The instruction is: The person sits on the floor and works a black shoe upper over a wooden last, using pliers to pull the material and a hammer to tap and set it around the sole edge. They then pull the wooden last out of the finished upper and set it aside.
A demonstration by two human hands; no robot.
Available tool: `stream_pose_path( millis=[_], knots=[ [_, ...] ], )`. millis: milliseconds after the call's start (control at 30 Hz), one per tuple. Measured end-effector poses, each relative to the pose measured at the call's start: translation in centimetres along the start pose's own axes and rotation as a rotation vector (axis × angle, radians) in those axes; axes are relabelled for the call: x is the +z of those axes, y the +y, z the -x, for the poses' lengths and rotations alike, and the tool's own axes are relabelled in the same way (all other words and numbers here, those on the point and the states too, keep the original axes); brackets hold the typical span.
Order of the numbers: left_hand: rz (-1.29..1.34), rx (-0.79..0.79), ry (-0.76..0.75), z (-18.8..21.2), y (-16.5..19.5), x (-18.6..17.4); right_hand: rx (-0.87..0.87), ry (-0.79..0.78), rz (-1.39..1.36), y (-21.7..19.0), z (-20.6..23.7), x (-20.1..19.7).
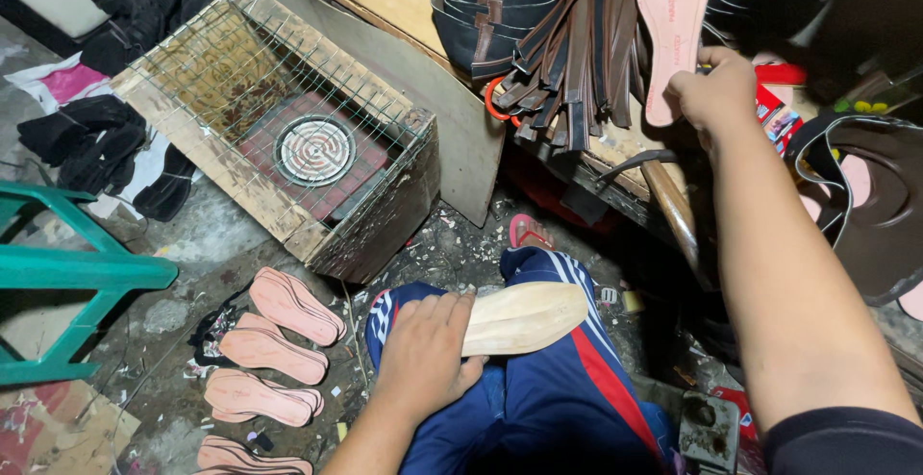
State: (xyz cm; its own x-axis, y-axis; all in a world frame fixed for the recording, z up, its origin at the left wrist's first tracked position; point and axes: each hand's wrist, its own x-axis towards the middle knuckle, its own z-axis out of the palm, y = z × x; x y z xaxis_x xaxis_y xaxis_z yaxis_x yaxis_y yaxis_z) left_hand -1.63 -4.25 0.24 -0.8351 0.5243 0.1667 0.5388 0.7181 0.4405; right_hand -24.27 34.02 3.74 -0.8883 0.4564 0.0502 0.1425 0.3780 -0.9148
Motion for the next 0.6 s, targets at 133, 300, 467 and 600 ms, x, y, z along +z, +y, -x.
stream_pose_path(
  millis=[133, 300, 467, 600],
  knots=[
    [0.032, 0.063, 0.029, 0.2, -0.2, -0.3, -0.055, -0.117, -0.115, -0.3, 1.5, -0.3],
    [0.071, -0.018, 0.042, 0.7, -0.7, -0.8, 0.142, -0.312, -0.631, -0.6, 8.9, -0.2],
    [0.221, -0.160, 0.143, 2.1, -1.4, -1.0, 0.336, -0.692, -0.628, 1.2, 24.2, 3.1],
    [0.422, -0.055, 0.214, 3.2, -1.8, -0.4, 0.703, -0.684, -0.664, 3.4, 32.5, 7.0]
  ],
)
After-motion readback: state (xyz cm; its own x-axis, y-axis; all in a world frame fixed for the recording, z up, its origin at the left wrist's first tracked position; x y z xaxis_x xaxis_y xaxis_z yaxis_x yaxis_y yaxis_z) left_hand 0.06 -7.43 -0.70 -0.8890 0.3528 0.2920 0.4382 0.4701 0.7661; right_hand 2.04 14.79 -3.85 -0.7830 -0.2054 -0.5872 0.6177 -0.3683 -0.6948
